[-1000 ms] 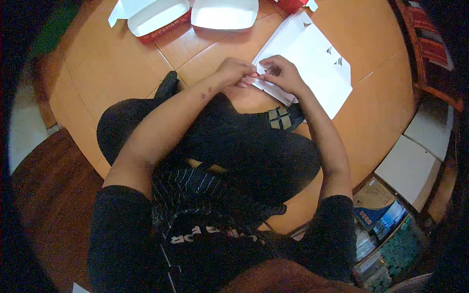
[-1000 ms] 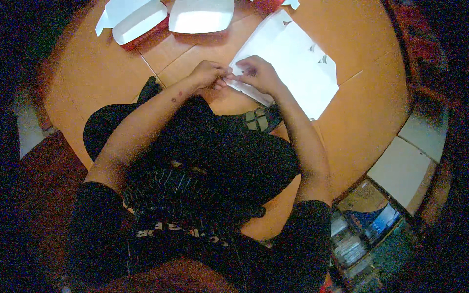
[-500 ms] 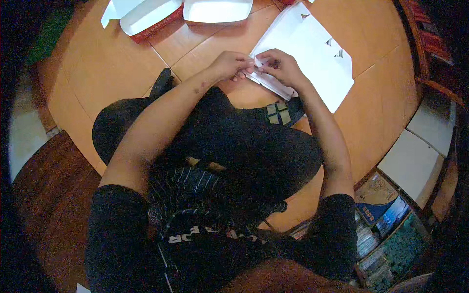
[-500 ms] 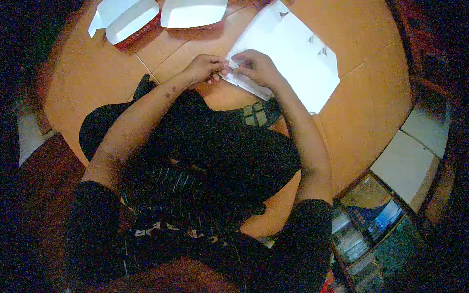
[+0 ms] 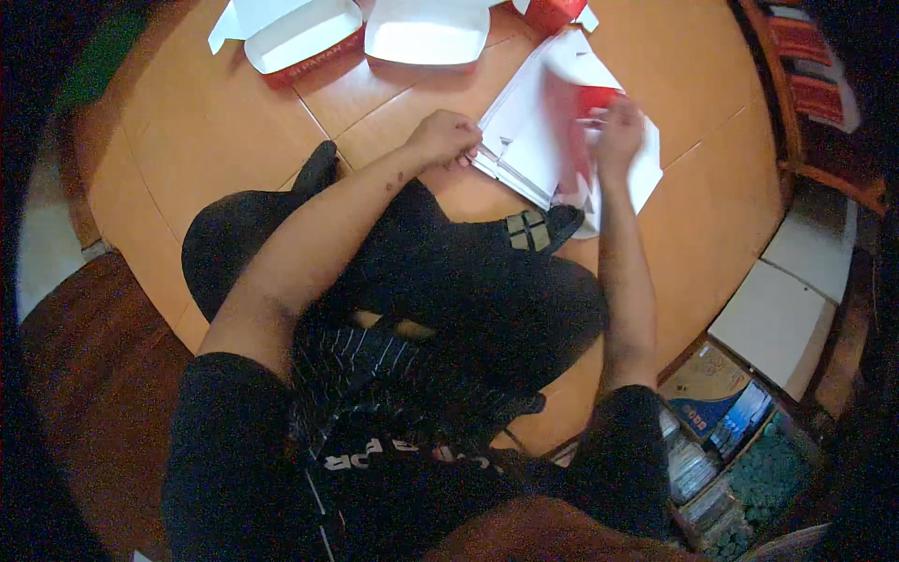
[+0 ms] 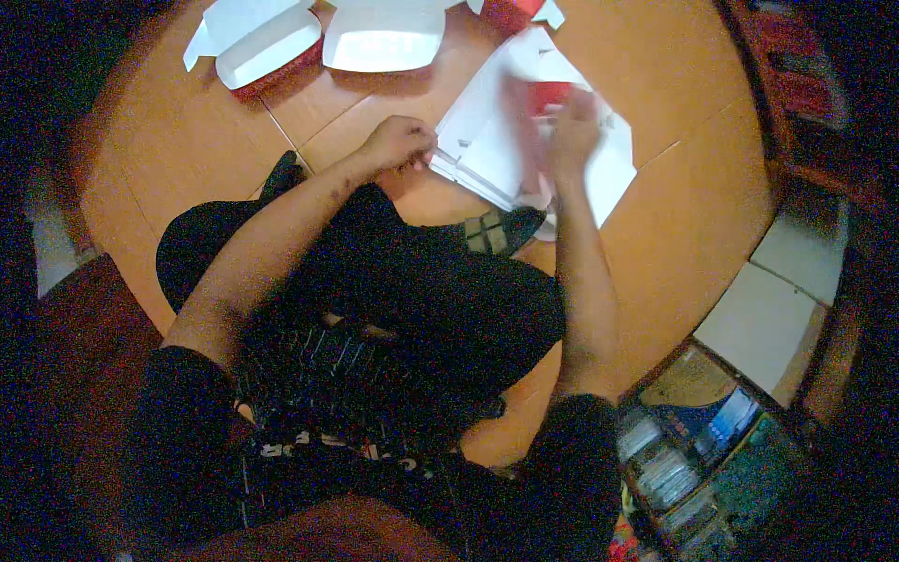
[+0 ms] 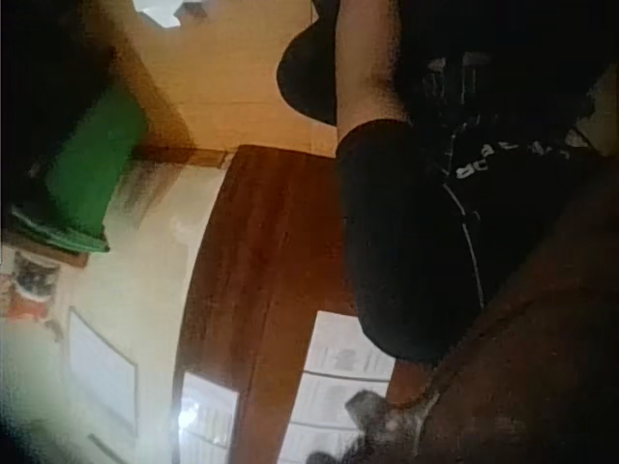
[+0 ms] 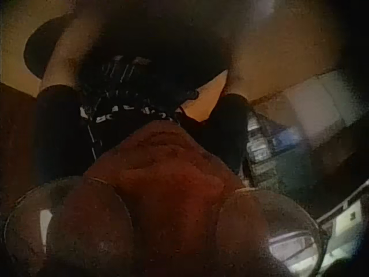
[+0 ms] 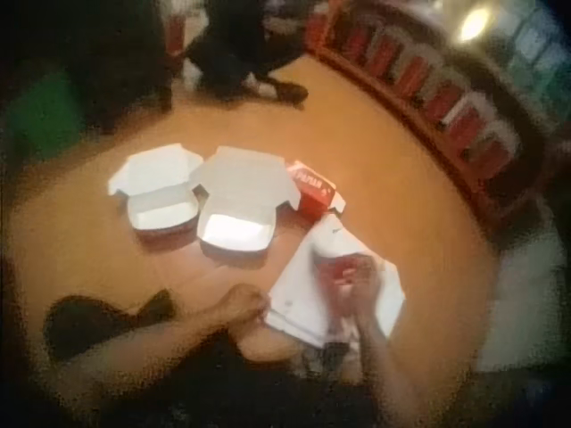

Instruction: The person sits on the floor and assembles small red and white cardboard boxes by folding flat pieces into shape. They repeatedly pick up a flat piece, fold the sides, and place the finished box on the floor. Another person is visible in the background performing the same task.

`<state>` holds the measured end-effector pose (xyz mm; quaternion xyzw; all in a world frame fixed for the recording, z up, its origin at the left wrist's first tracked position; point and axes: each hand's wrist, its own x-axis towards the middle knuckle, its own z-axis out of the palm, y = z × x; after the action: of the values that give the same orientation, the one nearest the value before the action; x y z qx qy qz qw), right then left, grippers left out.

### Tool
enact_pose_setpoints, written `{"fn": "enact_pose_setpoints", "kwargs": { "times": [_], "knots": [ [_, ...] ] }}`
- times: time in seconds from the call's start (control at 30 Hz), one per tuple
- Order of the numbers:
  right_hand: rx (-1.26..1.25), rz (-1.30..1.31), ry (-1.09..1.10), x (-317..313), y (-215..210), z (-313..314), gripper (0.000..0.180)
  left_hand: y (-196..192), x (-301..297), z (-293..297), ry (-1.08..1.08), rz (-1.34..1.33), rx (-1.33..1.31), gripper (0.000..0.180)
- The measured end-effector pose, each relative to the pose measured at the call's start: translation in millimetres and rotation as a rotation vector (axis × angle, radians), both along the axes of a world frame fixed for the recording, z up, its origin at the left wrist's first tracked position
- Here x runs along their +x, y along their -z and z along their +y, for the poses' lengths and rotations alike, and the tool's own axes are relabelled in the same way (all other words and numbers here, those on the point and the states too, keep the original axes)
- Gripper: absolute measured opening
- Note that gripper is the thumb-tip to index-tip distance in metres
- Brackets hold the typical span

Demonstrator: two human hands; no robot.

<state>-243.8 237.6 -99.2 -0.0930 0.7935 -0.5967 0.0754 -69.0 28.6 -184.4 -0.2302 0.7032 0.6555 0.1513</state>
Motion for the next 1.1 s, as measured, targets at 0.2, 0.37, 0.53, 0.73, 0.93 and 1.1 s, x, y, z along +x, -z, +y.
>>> {"fn": "enact_pose_setpoints", "kwargs": {
  "times": [0.2, 0.37, 0.53, 0.73, 0.93, 1.1],
  "knots": [
    [-0.019, 0.349, -0.315, 9.9, -124.9, 33.9, 0.022, -100.5, -13.6, 16.8, -0.440, 0.909, -0.771, 0.057],
    [-0.113, 0.031, -0.606, 87.1, -149.0, -12.0, 0.021, -203.4, 20.6, -6.7, 0.071, 1.071, -0.981, 0.048],
    [0.124, 0.032, -0.939, 143.5, -154.5, -28.6, 0.041, -207.9, 111.5, -58.6, -0.098, 0.636, -0.482, 0.023],
    [0.362, -0.255, -0.936, 190.9, -142.0, -67.8, 0.030, -232.6, 189.8, -67.2, -0.107, 0.806, -0.514, 0.019],
    [0.265, 0.229, -1.072, 226.3, -140.2, -77.8, 0.028, -246.2, 204.8, -38.7, -0.039, 0.763, -1.097, 0.019],
    [0.293, 0.155, -1.051, 232.8, -149.5, -65.9, 0.023, -231.2, 210.8, -27.8, -0.078, 0.773, -1.073, 0.017]
  ]
}}
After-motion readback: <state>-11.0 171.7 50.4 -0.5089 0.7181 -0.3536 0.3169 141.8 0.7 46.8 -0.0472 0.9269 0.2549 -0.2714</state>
